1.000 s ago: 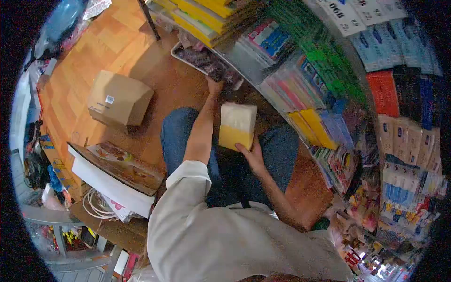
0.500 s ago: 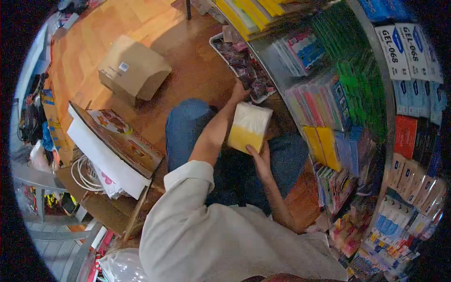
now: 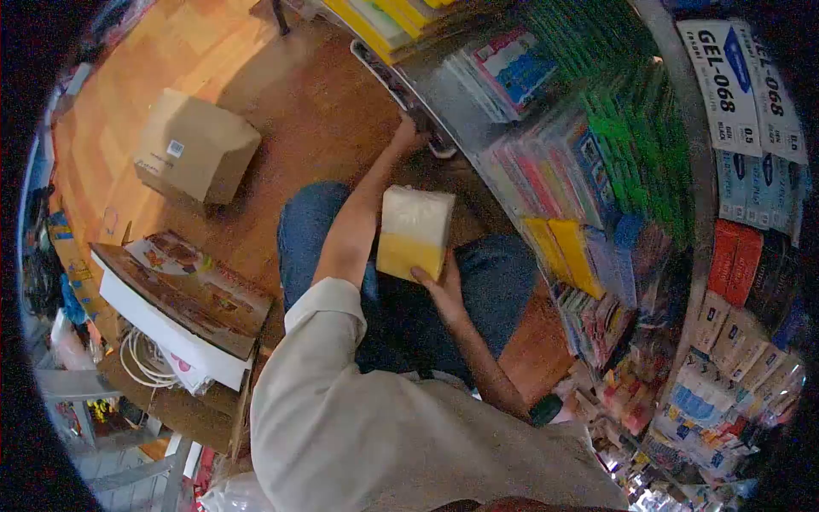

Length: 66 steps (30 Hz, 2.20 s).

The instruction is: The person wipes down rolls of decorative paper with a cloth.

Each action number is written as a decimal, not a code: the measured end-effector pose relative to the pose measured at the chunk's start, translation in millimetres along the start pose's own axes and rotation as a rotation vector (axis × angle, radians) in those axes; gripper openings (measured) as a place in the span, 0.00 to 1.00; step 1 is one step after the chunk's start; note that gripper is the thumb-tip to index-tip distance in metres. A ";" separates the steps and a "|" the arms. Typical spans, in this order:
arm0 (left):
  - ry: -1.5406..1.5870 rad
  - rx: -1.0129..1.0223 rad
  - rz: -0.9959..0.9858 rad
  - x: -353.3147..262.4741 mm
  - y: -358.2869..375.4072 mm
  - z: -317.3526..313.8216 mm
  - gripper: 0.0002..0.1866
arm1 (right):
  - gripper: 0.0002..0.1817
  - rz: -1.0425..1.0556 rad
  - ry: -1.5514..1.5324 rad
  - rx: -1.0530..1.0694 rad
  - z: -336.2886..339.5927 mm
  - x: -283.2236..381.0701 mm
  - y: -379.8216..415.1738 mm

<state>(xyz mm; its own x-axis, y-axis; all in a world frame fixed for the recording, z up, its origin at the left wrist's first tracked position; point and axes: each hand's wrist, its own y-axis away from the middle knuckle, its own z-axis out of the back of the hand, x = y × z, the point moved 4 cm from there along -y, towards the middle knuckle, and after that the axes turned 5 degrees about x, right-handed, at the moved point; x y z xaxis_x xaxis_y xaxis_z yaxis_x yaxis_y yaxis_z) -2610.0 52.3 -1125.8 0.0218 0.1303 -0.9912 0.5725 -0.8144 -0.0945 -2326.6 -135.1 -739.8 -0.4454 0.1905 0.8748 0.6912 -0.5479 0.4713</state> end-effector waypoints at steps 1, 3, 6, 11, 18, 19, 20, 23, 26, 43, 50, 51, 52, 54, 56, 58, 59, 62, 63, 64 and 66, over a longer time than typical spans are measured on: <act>0.144 0.047 -0.015 -20.9 -4.0 0.1 0.50 | 0.32 -0.005 -0.007 0.026 -1.2 0.9 -0.9; -0.201 0.035 -0.079 -85.2 12.2 5.6 0.48 | 0.33 -0.015 -0.011 0.045 0.6 -0.7 -2.0; 0.828 -0.137 0.514 -86.5 16.3 -6.8 0.49 | 0.35 -0.013 0.006 0.049 0.7 -10.3 -4.0; 0.178 0.001 0.191 -44.9 13.7 18.1 0.40 | 0.35 -0.071 -0.140 -0.027 -1.4 3.2 1.8; 0.308 -0.241 0.199 -339.7 123.4 65.2 0.29 | 0.30 -0.028 -0.800 -0.035 -3.9 12.4 -10.2; 0.259 -0.256 0.129 -393.6 146.2 67.2 0.29 | 0.30 -0.005 -0.817 -0.018 -8.3 23.2 -12.6; 0.212 -0.268 0.061 -437.6 165.8 65.2 0.29 | 0.31 0.009 -0.797 -0.088 -9.6 31.6 -15.0; -0.241 -0.095 -0.100 -505.8 209.5 26.1 0.33 | 0.33 0.187 -0.661 -0.045 -17.1 51.7 -14.9; -0.622 -0.092 -0.179 -548.1 243.3 -9.2 0.36 | 0.40 0.087 -0.532 0.056 -25.2 91.3 4.2; -0.621 -0.034 -0.442 -658.1 217.5 -64.5 0.32 | 0.36 0.397 -0.759 -0.019 15.4 145.4 82.7; -0.833 -0.153 -0.459 -644.7 235.7 -63.2 0.31 | 0.35 0.401 -0.379 -0.080 26.8 123.3 56.6; -0.830 -0.149 -0.467 -658.3 220.1 -55.5 0.31 | 0.35 0.407 -0.379 -0.087 23.4 134.1 70.8; -0.762 -0.181 -0.460 -672.3 203.6 -46.1 0.30 | 0.36 0.387 -0.433 -0.092 20.1 143.4 87.9; -0.691 -0.195 -0.468 -690.1 193.4 -47.4 0.29 | 0.37 0.426 -0.599 -0.073 22.2 161.6 107.9; -0.315 -0.044 -0.468 -696.8 190.0 -59.1 0.29 | 0.36 0.465 -0.639 -0.142 33.6 161.2 105.9; -0.339 0.014 -0.469 -671.5 207.1 -84.1 0.29 | 0.33 0.577 -0.688 -0.239 50.5 167.0 106.6; -0.362 0.041 -0.469 -654.2 216.7 -97.3 0.29 | 0.33 0.589 -0.706 -0.307 58.8 162.6 106.8; -0.265 0.019 -0.435 -612.8 234.9 -116.9 0.30 | 0.29 0.445 -0.565 -0.372 70.0 140.8 122.3; -0.220 0.030 -0.340 -615.7 230.9 -116.7 0.31 | 0.29 0.490 -0.526 -0.265 74.5 144.1 134.6; -0.123 0.045 -0.082 -600.5 225.6 -110.4 0.33 | 0.29 0.442 -0.566 -0.227 78.8 131.5 142.2; 0.300 0.401 0.322 -588.3 202.1 -106.2 0.31 | 0.30 0.403 -0.744 -0.114 77.1 116.6 158.6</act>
<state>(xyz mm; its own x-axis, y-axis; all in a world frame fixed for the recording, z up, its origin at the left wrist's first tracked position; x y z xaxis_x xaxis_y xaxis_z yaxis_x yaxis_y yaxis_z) -2420.1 -128.9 -551.9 0.4070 -0.0525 -0.9119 0.1454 -0.9819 0.1214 -2225.0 -137.0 -554.3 0.3392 0.4270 0.8383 0.6372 -0.7598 0.1292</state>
